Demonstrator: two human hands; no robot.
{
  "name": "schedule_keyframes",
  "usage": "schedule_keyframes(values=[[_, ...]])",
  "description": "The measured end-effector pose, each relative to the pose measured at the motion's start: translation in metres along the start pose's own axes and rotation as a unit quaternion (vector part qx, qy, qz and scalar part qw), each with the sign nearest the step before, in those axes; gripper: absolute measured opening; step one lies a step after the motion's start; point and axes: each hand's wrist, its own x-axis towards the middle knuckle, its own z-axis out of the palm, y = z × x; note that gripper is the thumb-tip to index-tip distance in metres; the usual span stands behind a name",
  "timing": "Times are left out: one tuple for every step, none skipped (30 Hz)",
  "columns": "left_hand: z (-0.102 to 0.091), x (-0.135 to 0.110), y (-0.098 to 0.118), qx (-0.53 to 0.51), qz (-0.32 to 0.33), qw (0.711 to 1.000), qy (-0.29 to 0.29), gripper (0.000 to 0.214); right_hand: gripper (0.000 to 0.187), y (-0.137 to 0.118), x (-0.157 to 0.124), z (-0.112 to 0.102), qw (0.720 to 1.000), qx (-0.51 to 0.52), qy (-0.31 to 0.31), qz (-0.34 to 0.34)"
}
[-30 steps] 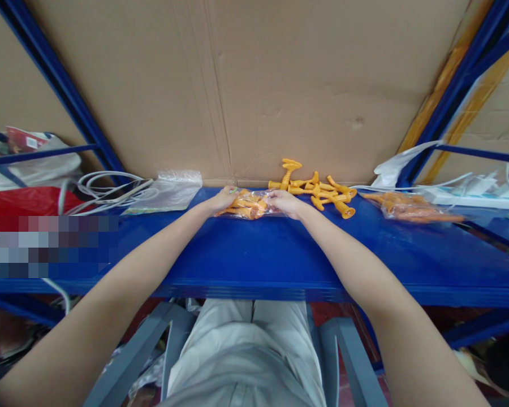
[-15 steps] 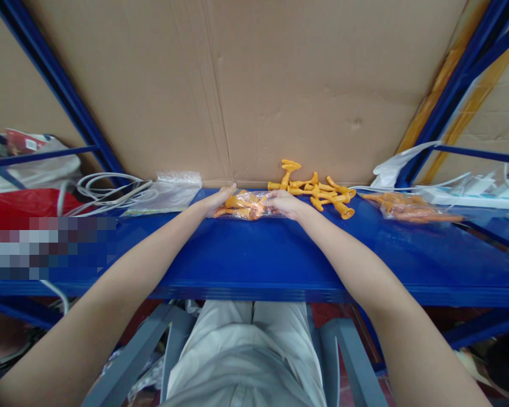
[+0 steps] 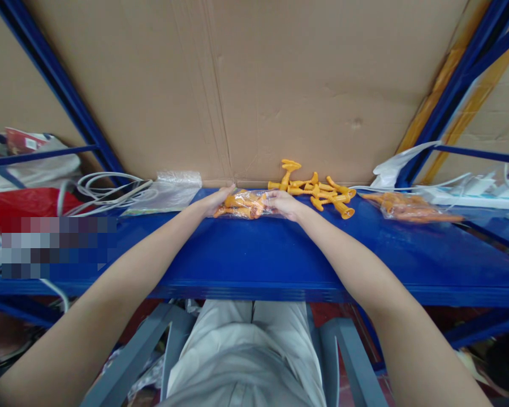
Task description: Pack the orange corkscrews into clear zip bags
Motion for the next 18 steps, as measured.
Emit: schedule_keyframes(values=[[-0.001,0.001,-0.001,0.009,0.007,1.0,0.001,0.039,0.015,0.0,0.0,0.0,1.0,0.0,0.006,0.001],[-0.001,0.002,-0.002,0.022,0.014,1.0,0.007,0.038,0.016,0.0,0.0,0.001,1.0,-0.004,0.012,0.0],[-0.002,0.002,-0.003,0.039,0.022,0.999,0.015,0.037,0.018,0.0,-0.001,0.001,1.0,-0.01,0.018,0.0],[-0.002,0.002,-0.003,0.06,0.03,0.997,0.026,0.036,0.019,-0.001,-0.002,0.002,1.0,-0.019,0.023,0.002],[-0.002,0.003,-0.004,0.087,0.038,0.995,0.039,0.035,0.019,-0.002,-0.003,0.002,0.999,-0.028,0.029,0.004],[-0.003,0.003,-0.005,0.116,0.045,0.991,0.052,0.034,0.02,-0.003,-0.004,0.003,0.999,-0.038,0.035,0.007],[-0.003,0.003,-0.006,0.146,0.055,0.986,0.066,0.033,0.02,-0.005,-0.005,0.004,0.998,-0.05,0.043,0.013],[-0.003,0.004,-0.007,0.177,0.067,0.979,0.08,0.03,0.02,-0.007,-0.005,0.004,0.996,-0.062,0.056,0.019],[-0.002,0.005,-0.008,0.207,0.083,0.97,0.096,0.028,0.02,-0.01,-0.006,0.005,0.994,-0.074,0.071,0.022],[-0.002,0.006,-0.008,0.236,0.102,0.96,0.114,0.025,0.019,-0.012,-0.006,0.005,0.992,-0.084,0.089,0.022],[-0.002,0.008,-0.009,0.263,0.122,0.948,0.133,0.023,0.016,-0.014,-0.006,0.005,0.99,-0.09,0.107,0.023],[-0.001,0.01,-0.01,0.287,0.139,0.936,0.151,0.021,0.014,-0.017,-0.006,0.004,0.988,-0.092,0.122,0.023],[-0.001,0.011,-0.01,0.309,0.152,0.924,0.165,0.02,0.016,-0.02,-0.007,0.004,0.987,-0.089,0.133,0.022],[-0.001,0.012,-0.011,0.329,0.16,0.914,0.175,0.021,0.023,-0.022,-0.008,0.003,0.986,-0.085,0.139,0.02],[-0.002,0.012,-0.011,0.347,0.163,0.906,0.179,0.024,0.031,-0.025,-0.009,0.002,0.987,-0.083,0.139,0.018],[-0.002,0.012,-0.011,0.364,0.164,0.899,0.18,0.027,0.039,-0.027,-0.011,0.002,0.987,-0.085,0.134,0.013],[-0.002,0.012,-0.01,0.38,0.163,0.892,0.18,0.03,0.045,-0.029,-0.012,0.002,0.988,-0.091,0.125,0.004],[-0.003,0.011,-0.01,0.395,0.164,0.886,0.181,0.033,0.049,-0.031,-0.014,0.003,0.988,-0.102,0.114,-0.007]])
